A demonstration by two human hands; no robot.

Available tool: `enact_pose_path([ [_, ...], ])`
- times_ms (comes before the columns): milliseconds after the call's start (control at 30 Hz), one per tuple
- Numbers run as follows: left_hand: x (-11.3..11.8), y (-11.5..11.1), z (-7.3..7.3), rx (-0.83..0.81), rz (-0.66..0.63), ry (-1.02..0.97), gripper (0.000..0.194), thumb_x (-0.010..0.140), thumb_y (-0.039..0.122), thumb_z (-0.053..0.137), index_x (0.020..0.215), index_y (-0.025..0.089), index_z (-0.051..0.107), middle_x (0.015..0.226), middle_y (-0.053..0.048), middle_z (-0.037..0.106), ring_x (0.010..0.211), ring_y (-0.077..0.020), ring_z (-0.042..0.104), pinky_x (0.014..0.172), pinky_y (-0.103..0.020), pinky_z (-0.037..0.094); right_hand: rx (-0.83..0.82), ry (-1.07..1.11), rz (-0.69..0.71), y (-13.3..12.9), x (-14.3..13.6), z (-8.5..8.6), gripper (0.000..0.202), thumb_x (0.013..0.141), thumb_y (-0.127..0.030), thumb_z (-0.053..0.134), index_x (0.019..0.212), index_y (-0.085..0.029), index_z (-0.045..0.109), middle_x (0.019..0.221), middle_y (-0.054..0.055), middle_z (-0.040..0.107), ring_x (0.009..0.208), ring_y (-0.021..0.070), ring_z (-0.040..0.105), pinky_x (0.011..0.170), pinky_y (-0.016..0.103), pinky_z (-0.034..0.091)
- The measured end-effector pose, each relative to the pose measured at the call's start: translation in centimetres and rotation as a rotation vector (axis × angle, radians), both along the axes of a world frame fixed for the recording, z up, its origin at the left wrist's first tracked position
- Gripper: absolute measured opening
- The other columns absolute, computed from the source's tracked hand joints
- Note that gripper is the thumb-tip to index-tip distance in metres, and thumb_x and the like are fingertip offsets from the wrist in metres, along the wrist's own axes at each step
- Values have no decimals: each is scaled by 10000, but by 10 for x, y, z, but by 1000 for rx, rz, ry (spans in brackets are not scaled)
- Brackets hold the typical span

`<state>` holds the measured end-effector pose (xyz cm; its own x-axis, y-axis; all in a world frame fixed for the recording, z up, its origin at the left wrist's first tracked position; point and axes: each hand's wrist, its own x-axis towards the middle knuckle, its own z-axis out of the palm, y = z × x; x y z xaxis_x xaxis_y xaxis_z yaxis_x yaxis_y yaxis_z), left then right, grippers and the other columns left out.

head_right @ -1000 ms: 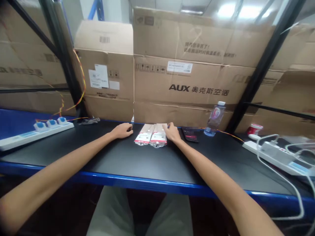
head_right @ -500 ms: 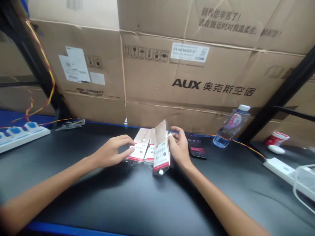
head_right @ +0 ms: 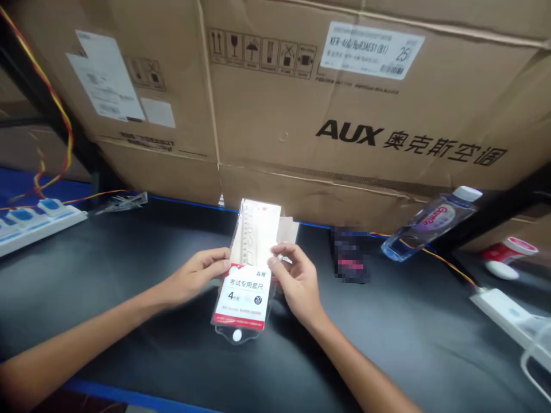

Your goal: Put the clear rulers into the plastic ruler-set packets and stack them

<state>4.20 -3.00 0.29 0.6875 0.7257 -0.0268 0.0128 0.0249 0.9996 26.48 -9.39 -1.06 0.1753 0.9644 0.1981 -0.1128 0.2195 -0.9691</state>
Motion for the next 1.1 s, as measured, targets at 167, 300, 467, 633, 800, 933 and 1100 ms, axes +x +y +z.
enact_pose_path([
  [167,-3,4,5,-41,-38,-13,302,964,452,592,990,155,647,947,-58,683,883,-205,652,788,-322,518,-61,75,86,-1,3,-2,194,896,-353,743,1045,-278,644,1033,9,601,752,127,645,570,233,517],
  [300,-4,5,5,95,-47,65,278,991,411,530,909,158,611,867,-30,635,804,-173,597,720,-285,480,-97,-23,53,1,5,-6,202,869,-380,762,992,-268,647,996,5,617,706,124,597,584,252,497],
  [467,-1,-5,2,237,-191,173,255,988,349,546,827,159,604,776,-8,629,721,-141,563,659,-248,448,-148,-189,56,2,0,-2,221,714,-312,876,772,-204,693,752,-10,613,624,120,496,551,247,419],
  [633,5,-11,1,49,-209,108,222,955,356,597,942,143,659,847,-52,707,759,-166,647,689,-268,523,-99,-375,15,0,-1,10,177,774,-320,834,712,-198,723,838,31,673,737,155,590,640,268,477],
  [800,-15,21,20,71,99,80,199,863,345,651,913,156,687,834,-31,731,745,-181,676,643,-259,522,-93,-190,-264,9,31,16,241,842,-412,784,836,-206,661,999,66,724,779,185,719,663,303,595],
  [933,-50,59,30,202,215,353,150,794,307,669,734,172,646,713,4,683,679,-168,642,600,-234,469,-238,-391,-351,18,69,16,397,852,-523,735,1062,-199,643,732,10,677,536,178,679,504,304,584],
  [1100,-85,88,25,299,199,836,308,821,419,635,612,198,586,576,-17,636,568,-184,587,518,-257,375,-350,-1002,-356,22,89,8,526,938,-424,592,1396,-181,505,870,42,717,539,191,685,579,349,586],
])
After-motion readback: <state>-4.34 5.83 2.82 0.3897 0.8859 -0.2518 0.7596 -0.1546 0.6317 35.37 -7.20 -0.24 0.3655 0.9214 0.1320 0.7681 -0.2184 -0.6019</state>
